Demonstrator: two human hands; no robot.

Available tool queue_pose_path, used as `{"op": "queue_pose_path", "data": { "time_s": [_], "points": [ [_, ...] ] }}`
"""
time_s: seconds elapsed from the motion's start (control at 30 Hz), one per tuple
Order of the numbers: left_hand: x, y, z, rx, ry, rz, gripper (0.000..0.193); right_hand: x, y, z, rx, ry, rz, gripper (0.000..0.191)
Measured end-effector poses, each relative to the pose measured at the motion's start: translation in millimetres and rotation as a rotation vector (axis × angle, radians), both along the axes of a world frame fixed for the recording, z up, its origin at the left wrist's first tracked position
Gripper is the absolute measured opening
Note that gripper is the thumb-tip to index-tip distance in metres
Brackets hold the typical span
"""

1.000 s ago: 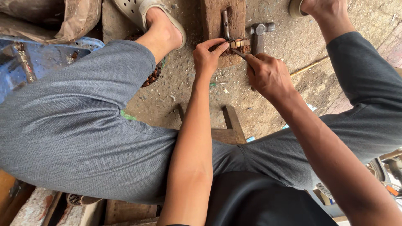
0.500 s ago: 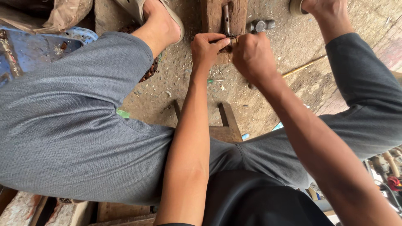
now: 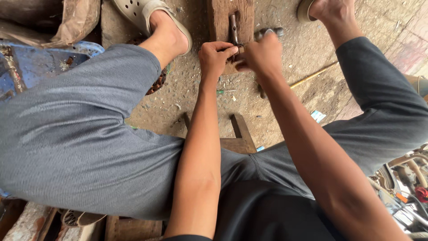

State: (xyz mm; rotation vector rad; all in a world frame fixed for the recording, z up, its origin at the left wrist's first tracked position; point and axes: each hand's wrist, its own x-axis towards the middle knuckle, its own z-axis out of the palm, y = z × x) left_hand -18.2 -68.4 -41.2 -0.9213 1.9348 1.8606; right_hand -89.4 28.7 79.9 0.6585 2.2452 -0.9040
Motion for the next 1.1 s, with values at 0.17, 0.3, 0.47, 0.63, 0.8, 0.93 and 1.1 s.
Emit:
{"op": "queue_pose_path", "data": {
  "time_s": [0.17,0.3,0.47,0.63,0.8,0.93,1.1],
  "points": [
    [0.6,-0.6,-3.6,0.028,0.061,-0.040,0.025,60.4,53.4,7.8,-0.403,-0.043,-0.410,0.022],
    [0.0,-2.3,-8.8,0.037,0.098,-0.130,0.029,115.7,75.4,4.2,-0.539,-0.149,-0.474,0.036],
    [-2.4,-10.0,-2.9,0.008,0.099,-0.203,0.029,133.8,77.9,5.4,-0.577,-0.116,-0.478,0.036],
    [-0.4,-10.2,3.7,0.051,0.135,-0.175,0.031,121.4,63.3,6.2,-0.607,-0.024,-0.483,0.038],
    [6.4,-7.2,5.2,0.061,0.147,-0.109,0.034,115.5,44.8,3.0,-0.726,0.034,-0.539,0.039],
    [11.9,-8.3,7.8,0.070,0.159,-0.100,0.034,118.6,38.6,-0.2,-0.739,-0.034,-0.658,0.039],
    [12.8,-7.5,11.2,0.123,0.098,-0.096,0.035,124.5,35.5,-9.5,-0.777,-0.070,-0.643,0.031]
  ]
}}
